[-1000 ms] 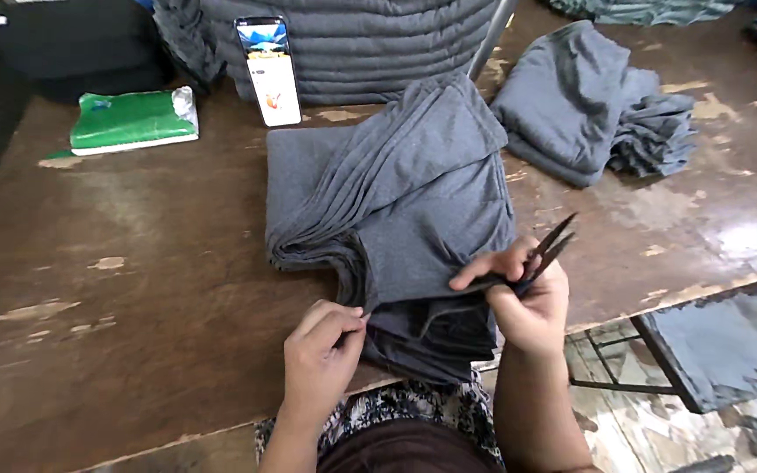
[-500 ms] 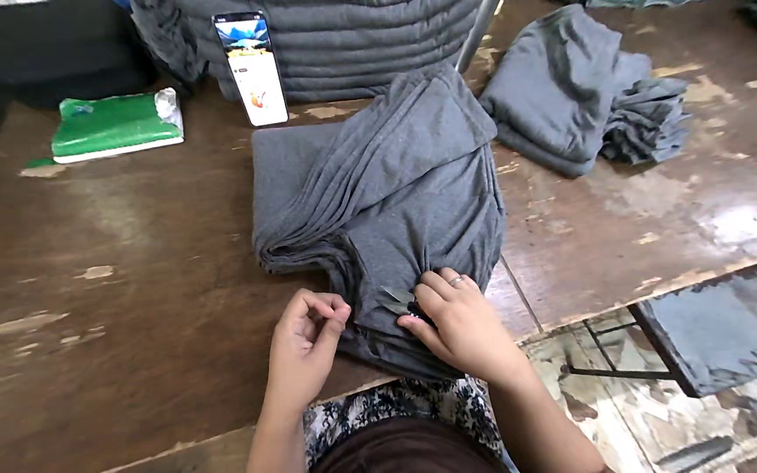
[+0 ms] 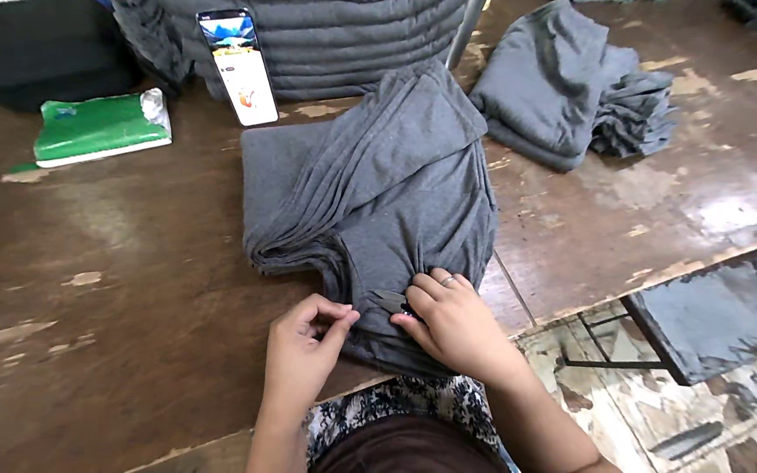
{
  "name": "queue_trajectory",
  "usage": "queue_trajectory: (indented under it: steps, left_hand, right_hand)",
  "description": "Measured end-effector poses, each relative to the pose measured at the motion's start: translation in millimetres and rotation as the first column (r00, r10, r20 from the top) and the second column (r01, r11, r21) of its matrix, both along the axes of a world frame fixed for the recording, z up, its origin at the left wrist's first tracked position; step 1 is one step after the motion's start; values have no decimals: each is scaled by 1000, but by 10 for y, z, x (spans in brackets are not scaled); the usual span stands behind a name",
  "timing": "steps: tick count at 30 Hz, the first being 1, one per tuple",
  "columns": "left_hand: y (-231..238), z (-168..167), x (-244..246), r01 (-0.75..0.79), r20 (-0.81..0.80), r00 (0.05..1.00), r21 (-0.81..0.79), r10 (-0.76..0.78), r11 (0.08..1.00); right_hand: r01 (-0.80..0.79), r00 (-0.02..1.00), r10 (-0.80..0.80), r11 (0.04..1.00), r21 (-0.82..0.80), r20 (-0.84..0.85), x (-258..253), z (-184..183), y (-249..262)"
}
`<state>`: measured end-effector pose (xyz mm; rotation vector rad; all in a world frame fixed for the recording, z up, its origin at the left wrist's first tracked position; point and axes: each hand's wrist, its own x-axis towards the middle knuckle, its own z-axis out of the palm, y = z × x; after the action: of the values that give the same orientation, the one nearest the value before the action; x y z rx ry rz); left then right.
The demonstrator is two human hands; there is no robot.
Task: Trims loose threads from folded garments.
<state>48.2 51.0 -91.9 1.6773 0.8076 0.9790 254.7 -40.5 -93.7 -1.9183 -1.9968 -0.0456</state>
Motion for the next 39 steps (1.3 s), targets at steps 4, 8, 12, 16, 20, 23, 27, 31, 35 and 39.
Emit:
queue_trajectory:
  steps: [4, 8, 12, 16, 20, 23, 27, 31, 35, 39]
  left_hand:
    - [-2, -1, -36, 16, -1, 1000, 46, -16, 999]
    - [-33, -8, -38, 10, -10, 1000, 167, -8, 986]
    - [-52, -27, -17, 65, -20, 998, 232, -62, 971]
    - [-50, -27, -34, 76, -21, 997, 232, -73, 970]
    - [-41, -51, -20, 68, 21, 997, 244, -75, 967]
    - [-40, -48, 6, 73, 30, 996, 262, -84, 962]
    - [25, 35, -189, 340, 84, 928, 201, -362, 919]
    - [137, 252, -523, 896, 32, 445, -28, -895, 444]
    - [-17, 274, -397, 574, -57, 818, 144, -572, 806]
    - [-118, 232, 155, 44, -258, 964, 392, 64, 919]
  right_hand:
    - [9, 1000, -9, 1000, 2, 8, -16, 3, 17]
    - [44, 999, -44, 999, -10, 13, -54, 31, 54]
    - [59, 998, -59, 998, 19, -6, -70, 0, 83]
    - [-4, 999, 5, 1000, 14, -45, -2, -11, 36]
    - [-55, 997, 55, 998, 3, -47, 38, -5, -14]
    - [-24, 999, 24, 1000, 0, -30, -3, 0, 21]
    - [-77, 968, 82, 997, 29, -237, 110, -12, 25]
    - [-86, 735, 190, 978, 188, -651, 428, -71, -70]
    - [119, 586, 160, 953, 279, -794, 423, -72, -54]
    - [136, 633, 220, 912, 387, -742, 189, 65, -12]
